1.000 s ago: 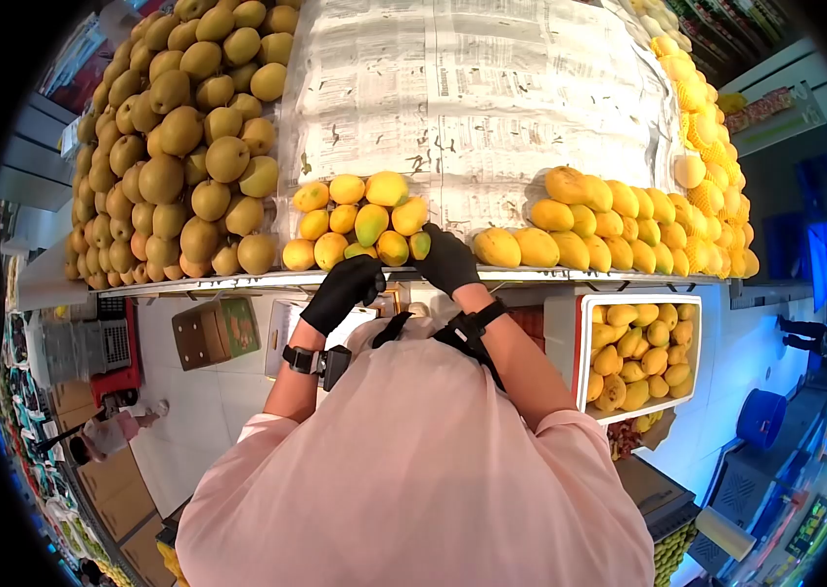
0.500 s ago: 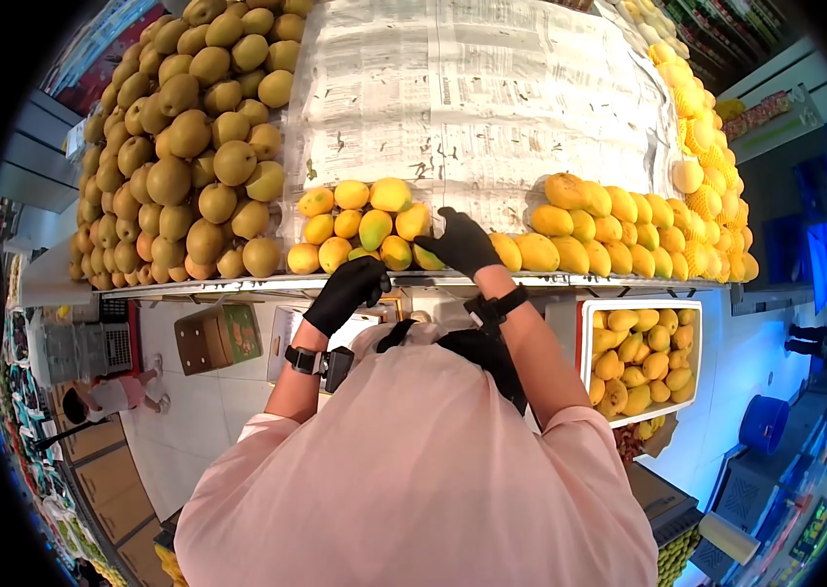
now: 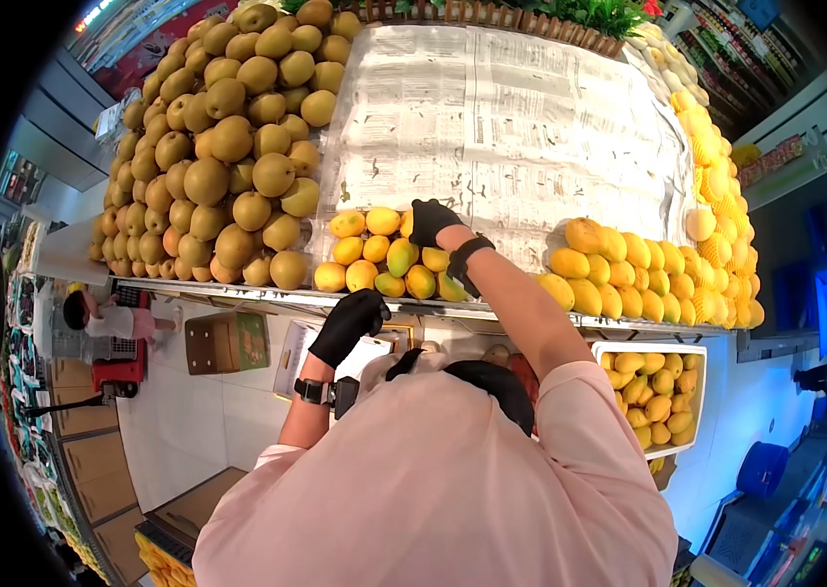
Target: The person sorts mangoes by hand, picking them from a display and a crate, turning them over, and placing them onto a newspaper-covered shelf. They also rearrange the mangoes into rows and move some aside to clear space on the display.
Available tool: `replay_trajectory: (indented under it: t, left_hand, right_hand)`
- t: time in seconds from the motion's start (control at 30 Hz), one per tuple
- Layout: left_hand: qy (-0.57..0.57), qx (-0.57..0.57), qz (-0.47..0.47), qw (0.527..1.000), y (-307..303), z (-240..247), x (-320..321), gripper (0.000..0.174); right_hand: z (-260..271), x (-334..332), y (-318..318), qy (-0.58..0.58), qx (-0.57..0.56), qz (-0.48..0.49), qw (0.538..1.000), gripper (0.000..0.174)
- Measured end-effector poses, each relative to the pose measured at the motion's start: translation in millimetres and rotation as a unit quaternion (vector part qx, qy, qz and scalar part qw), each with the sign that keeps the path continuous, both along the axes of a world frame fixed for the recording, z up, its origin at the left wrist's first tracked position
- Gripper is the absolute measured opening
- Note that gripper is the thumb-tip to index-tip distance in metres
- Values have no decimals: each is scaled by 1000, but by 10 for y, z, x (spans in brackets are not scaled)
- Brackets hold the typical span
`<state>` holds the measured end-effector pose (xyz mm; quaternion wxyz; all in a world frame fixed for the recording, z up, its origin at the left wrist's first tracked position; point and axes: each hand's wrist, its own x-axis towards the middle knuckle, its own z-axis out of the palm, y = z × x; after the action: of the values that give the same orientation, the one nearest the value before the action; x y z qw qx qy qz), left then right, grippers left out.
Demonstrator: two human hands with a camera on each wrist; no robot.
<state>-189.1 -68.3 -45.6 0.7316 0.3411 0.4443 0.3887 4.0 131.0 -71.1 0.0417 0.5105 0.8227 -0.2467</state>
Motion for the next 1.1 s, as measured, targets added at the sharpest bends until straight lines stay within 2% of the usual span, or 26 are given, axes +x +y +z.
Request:
replay_trajectory:
  t: [0.07,0.17,0.2,0.3,0.4,0.5,0.63,0.7,0.73,0.77,0.8,0.9,0.93,1.03,1.1]
  left_hand:
    - [0,-10,14,1000,-39,11,-60,23]
    - [4,-15,34,999,-75,-31,-120,20]
    - [-2,-15,35,999,-84,-47,-128,20]
    - [-13,-14,32,999,-68,-63,-137,21]
    - [-7,-5,23,1000,-25,-41,-112,22]
    - [2,3,11,1000,28,-8,-80,23]
    - [-1,5,7,1000,61,-25,-32,24]
    - [-4,6,7,1000,77,-2,-7,24]
    - [-4,7,6,1000,77,25,2,24]
    - [-4,7,5,1000,73,52,9,24]
    - [-6,7,4,1000,71,76,14,24]
    - [-11,11,0,1000,114,136,24,24]
    - [-12,15,-2,1000,136,146,27,24]
    - [-17,21,1,1000,214,210,70,25]
    - [-4,21,2,1000,291,285,132,24]
  right_hand:
    - [-35,-36,35,-18,24,7,1000,64]
    - [231,-50,-9,-72,22,-1,997,53]
    - [282,-34,-38,-42,29,-1,999,48]
    - [264,-29,-37,-17,21,-28,999,49]
    - [216,15,55,-17,-38,-44,998,54]
    - [138,102,69,18,-32,-91,995,57]
    - [201,282,120,132,-208,-183,952,55]
    - [193,362,94,226,-251,-229,913,53]
    - [272,392,96,233,-298,-260,888,50]
    - [241,471,105,239,-227,-144,933,50]
    - [173,595,114,240,-151,-25,959,53]
    - [-38,810,70,381,-57,72,920,27]
    - [-67,863,67,397,-40,79,914,27]
    - [-11,986,-49,380,-98,-3,920,62]
    - [254,1017,-313,327,34,20,944,61]
